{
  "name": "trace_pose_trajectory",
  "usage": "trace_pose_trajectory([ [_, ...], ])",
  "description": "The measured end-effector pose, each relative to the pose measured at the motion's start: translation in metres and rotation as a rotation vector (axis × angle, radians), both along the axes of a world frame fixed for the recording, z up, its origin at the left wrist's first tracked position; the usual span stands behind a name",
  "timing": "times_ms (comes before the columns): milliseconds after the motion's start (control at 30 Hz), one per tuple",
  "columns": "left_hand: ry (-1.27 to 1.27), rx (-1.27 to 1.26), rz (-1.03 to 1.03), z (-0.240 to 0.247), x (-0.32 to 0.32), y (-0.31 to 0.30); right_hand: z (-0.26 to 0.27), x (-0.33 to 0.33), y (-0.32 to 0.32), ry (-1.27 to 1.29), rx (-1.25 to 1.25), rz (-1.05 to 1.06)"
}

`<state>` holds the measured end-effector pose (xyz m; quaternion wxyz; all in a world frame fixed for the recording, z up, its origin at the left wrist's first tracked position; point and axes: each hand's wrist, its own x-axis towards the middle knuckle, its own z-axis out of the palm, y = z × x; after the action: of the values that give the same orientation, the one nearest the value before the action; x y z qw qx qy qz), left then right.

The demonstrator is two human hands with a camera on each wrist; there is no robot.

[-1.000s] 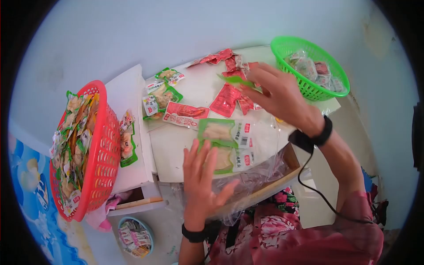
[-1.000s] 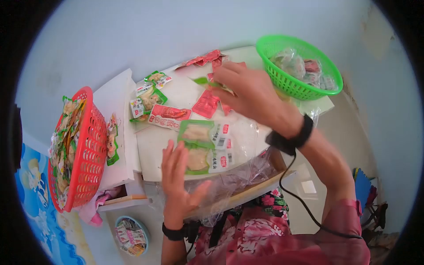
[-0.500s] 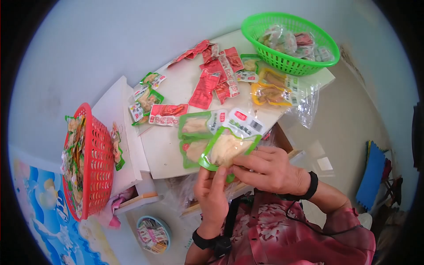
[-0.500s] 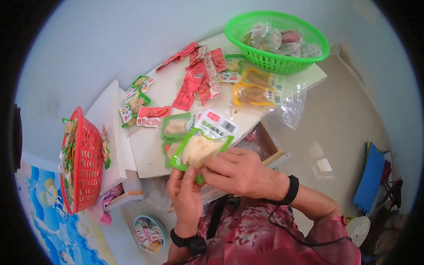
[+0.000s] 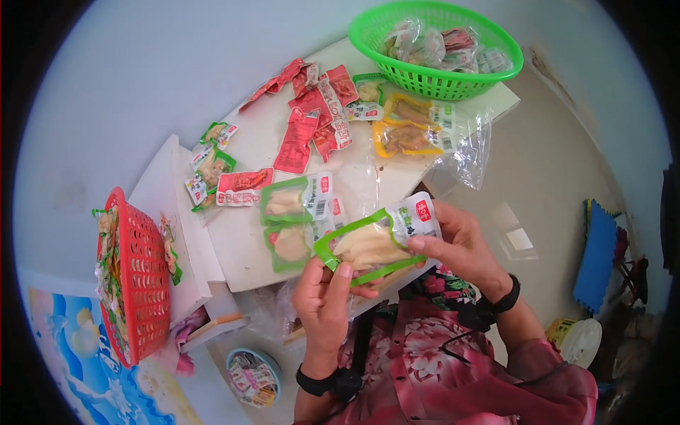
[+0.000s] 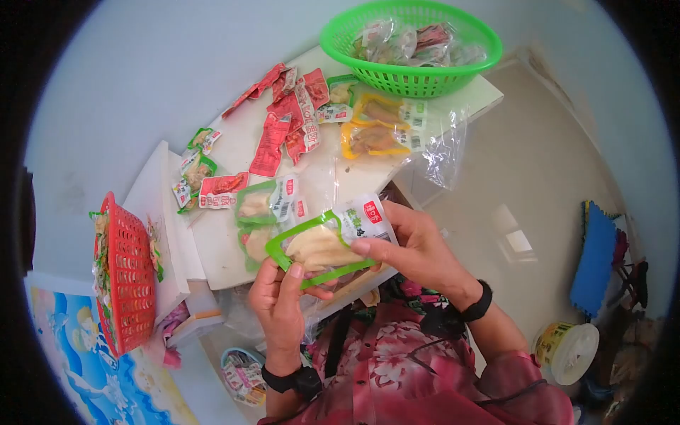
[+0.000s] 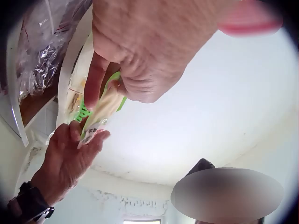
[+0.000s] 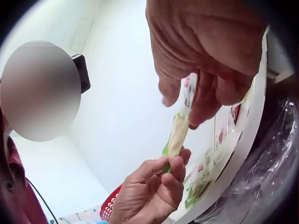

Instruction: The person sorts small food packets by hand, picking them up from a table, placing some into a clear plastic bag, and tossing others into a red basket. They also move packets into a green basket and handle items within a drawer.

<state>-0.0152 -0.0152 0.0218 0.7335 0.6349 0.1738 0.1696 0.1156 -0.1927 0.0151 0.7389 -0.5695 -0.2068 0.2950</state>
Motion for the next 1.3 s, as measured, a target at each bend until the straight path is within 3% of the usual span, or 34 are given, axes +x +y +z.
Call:
trace_pose_trajectory([
  [200,0.034,-0.033,-0.061,0.000,0.001,-0.003,-0.014,0.002,0.001,0.128,-0.054,-0.116],
  [333,-0.012,-0.137,-0.210,-0.006,-0.007,0.002,-0.023,0.005,-0.009,0.162,-0.041,-0.093],
  [733,0.008,0.087,-0.176,-0.004,-0.014,0.009,-0.016,-0.006,-0.007,0.175,-0.089,-0.113],
  [833,-0.064,0.090,-0.196,0.003,-0.022,0.008,-0.027,-0.006,-0.002,0.285,0.133,-0.011],
  [933,-0.074,0.024,-0.223,-0.003,-0.024,0.016,-0.029,-0.010,-0.003,0.278,0.168,0.005],
  [1033,0.003,-0.003,-0.238,-0.011,-0.023,0.022,-0.043,-0.009,-0.007,0.083,0.061,-0.039],
  [1067,0.038,-0.002,-0.244,-0.012,-0.022,0.022,-0.038,-0.009,-0.009,0.125,0.032,-0.031],
  [1200,-0.008,0.054,-0.070,-0.007,-0.007,0.012,-0.017,-0.003,-0.011,0.222,0.012,-0.099],
  [1300,-0.038,0.376,0.094,-0.007,0.000,0.016,-0.012,0.003,-0.015,0.203,0.046,-0.179],
])
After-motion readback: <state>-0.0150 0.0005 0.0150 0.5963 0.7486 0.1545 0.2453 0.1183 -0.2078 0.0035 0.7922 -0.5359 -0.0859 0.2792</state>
